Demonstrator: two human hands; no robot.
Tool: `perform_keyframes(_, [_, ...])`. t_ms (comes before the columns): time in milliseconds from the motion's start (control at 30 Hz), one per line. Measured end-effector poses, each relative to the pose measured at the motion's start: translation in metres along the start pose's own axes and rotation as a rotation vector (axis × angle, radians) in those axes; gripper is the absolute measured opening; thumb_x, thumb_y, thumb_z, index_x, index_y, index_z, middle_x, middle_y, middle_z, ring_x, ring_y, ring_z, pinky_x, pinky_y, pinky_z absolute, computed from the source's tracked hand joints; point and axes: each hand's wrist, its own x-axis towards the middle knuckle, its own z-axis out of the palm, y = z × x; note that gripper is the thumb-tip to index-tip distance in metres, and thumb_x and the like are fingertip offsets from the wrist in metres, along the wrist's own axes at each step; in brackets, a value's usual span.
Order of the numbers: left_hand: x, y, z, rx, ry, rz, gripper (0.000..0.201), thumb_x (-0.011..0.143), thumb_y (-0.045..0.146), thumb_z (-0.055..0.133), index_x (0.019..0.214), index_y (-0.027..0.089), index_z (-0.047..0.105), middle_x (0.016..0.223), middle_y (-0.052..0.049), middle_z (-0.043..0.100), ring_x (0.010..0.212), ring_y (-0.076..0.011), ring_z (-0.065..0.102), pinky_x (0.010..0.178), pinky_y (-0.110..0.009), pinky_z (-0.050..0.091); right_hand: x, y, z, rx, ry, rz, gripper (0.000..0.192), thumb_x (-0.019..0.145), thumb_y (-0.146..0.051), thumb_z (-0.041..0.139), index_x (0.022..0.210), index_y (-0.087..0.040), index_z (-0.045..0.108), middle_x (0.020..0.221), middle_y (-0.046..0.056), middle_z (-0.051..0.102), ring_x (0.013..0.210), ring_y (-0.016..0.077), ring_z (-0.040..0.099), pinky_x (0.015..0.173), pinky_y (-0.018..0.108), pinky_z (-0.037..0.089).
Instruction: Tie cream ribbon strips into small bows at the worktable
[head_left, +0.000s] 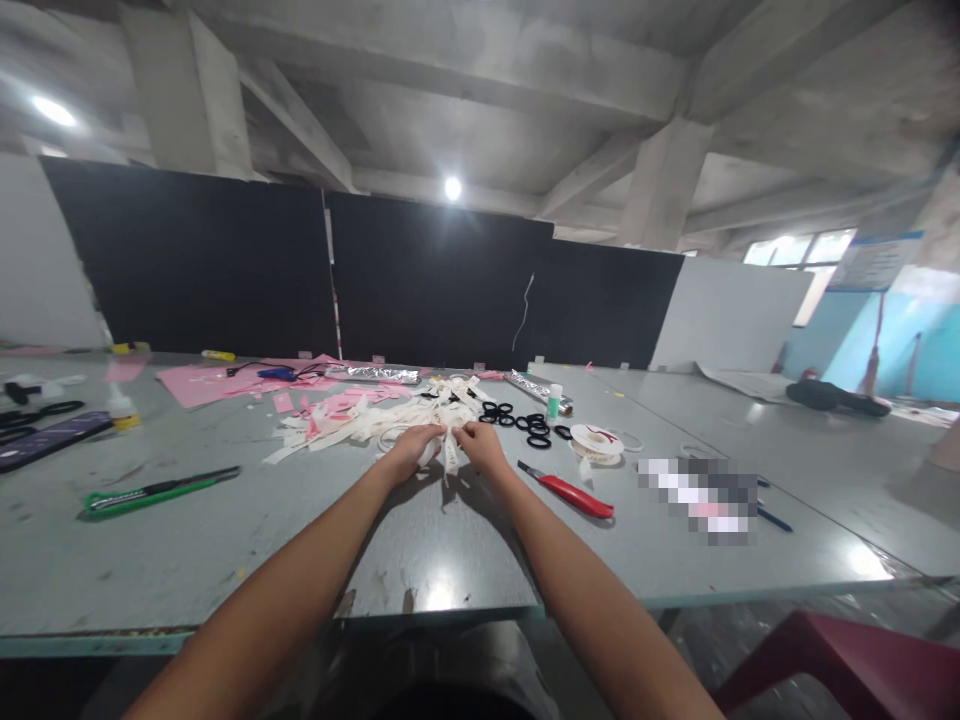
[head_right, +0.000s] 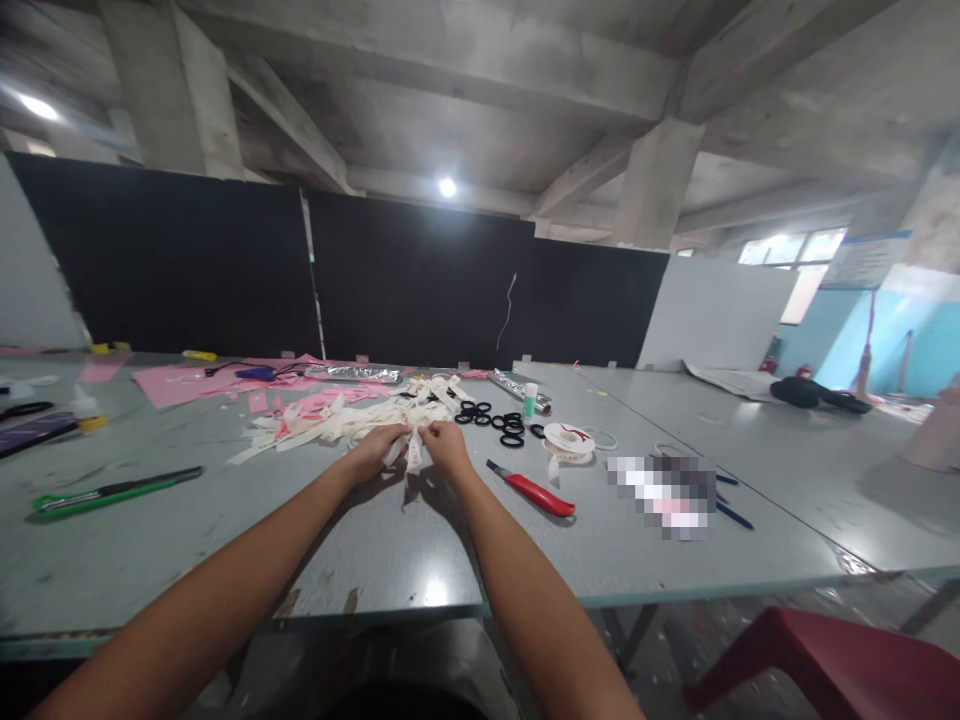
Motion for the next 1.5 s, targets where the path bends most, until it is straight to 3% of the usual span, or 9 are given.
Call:
perform_keyframes(200, [0.000, -0.003, -0.002, 0.029, -0.057, 0.013, 0.040, 0.067, 0.053, 0.067, 0.069, 0.013, 0.060, 0.060, -0.002, 0.057, 0.052, -0.0125, 0.050, 0.053, -0.024, 0.038, 0.000, -0.001, 0.000, 0.015, -0.012, 0.009, 0.025, 0.080, -0.023, 0.051, 0.058, -0.015, 0.058, 0.051, -0.002, 0.053, 0.053, 0.0102, 0.048, 0.052, 0.020, 0.032])
perform_keyframes(633, [-0.002, 0.004, 0.000, -0.012, -0.016, -0.056, 0.037, 0.064, 0.049, 0.068, 0.071, 0.013, 0.061, 0.058, -0.001, 0.059, 0.049, -0.0126, 0.049, 0.050, -0.025, 0.036, 0.003, 0.007, 0.004, 0.140, -0.016, 0.032, 0.019, 0.075, -0.025, 0.055, 0.060, -0.015, 0.061, 0.050, -0.003, 0.055, 0.048, 0.0093, 0.049, 0.052, 0.020, 0.035])
perform_keyframes(1033, [0.006, -0.007, -0.004, -0.030, -0.040, -0.037, 0.039, 0.065, 0.049, 0.069, 0.073, 0.012, 0.061, 0.057, -0.001, 0.057, 0.047, -0.0117, 0.049, 0.049, -0.024, 0.036, 0.002, 0.005, 0.002, 0.230, -0.046, 0.107, 0.021, 0.073, -0.030, 0.057, 0.058, -0.016, 0.058, 0.045, -0.005, 0.048, 0.042, 0.0086, 0.044, 0.046, 0.021, 0.032])
perform_keyframes(1500, [0.002, -0.002, -0.003, 0.020, -0.007, -0.028, 0.036, 0.063, 0.048, 0.071, 0.069, 0.014, 0.060, 0.057, -0.001, 0.057, 0.049, -0.0112, 0.049, 0.050, -0.024, 0.035, 0.003, 0.006, 0.001, 0.277, -0.072, 0.106, 0.022, 0.071, -0.032, 0.059, 0.056, -0.016, 0.057, 0.045, -0.005, 0.046, 0.041, 0.0074, 0.041, 0.043, 0.020, 0.030])
